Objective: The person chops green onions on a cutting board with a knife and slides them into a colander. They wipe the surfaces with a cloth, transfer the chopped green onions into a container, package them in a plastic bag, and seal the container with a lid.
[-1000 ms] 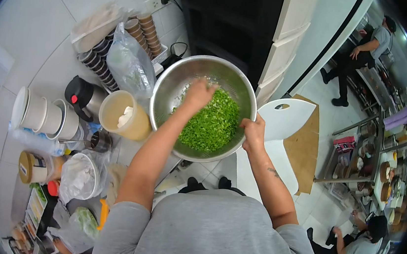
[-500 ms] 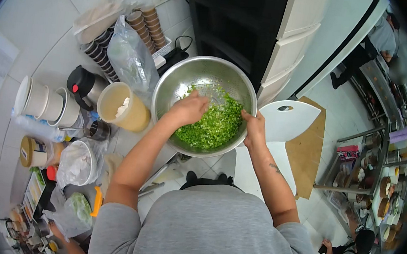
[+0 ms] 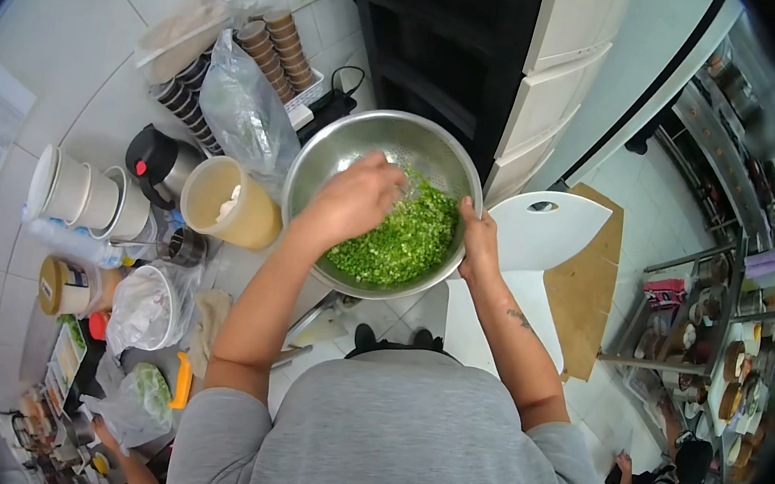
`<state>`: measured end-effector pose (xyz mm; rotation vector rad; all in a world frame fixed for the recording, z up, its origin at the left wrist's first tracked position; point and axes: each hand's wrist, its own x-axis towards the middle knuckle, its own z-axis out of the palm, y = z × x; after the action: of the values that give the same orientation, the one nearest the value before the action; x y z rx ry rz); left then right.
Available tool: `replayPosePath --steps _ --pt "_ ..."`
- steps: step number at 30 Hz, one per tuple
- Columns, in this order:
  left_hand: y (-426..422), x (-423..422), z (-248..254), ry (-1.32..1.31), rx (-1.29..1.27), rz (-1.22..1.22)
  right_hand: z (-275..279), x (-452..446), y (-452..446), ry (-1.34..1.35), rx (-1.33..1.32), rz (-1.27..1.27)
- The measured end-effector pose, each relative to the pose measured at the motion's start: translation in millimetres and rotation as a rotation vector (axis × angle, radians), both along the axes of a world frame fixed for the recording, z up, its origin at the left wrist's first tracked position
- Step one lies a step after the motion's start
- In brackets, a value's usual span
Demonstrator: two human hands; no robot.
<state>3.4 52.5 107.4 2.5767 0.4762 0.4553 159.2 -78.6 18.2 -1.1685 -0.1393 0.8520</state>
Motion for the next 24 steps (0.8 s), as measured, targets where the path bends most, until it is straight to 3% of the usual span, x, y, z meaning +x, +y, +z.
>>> replayPosePath --steps 3,5,8,11,14,16,18,19,21,24 --pt "-4 -7 18 -0.19 -0.255 0.193 -30 9 5 -0.058 0.042 -0.081" --pt "-7 -4 -22 0.109 0.122 0.027 -20 11 3 -0.055 -0.044 -0.081" --pt "5 -6 -59 -0.042 0.283 0.011 -2 27 -2 -0.08 -0.125 0.063" --pt "9 -10 -18 -0.237 -0.338 0.214 1 25 -2 -0.146 -0.096 0.135" --pt "10 -13 -70 -0.177 0.001 -0.117 -3 20 -4 -0.124 0.008 0.152" --pt "5 -23 -64 -0.184 0.319 0.046 -5 13 -6 -0.075 0.076 0.143" --pt "7 -26 -49 -0.231 -0.327 0.239 -9 -2 -13 -0.021 0.116 0.102" --pt "6 -27 -41 -0.229 -0.505 0.282 -12 -10 -18 0.01 0.131 0.078" --pt "-2 -29 -57 0.042 -0.132 -0.014 -15 -27 -22 0.044 0.094 0.082" --pt "3 -33 -73 -0.084 0.152 -0.026 -20 -29 -19 0.021 0.031 0.087"
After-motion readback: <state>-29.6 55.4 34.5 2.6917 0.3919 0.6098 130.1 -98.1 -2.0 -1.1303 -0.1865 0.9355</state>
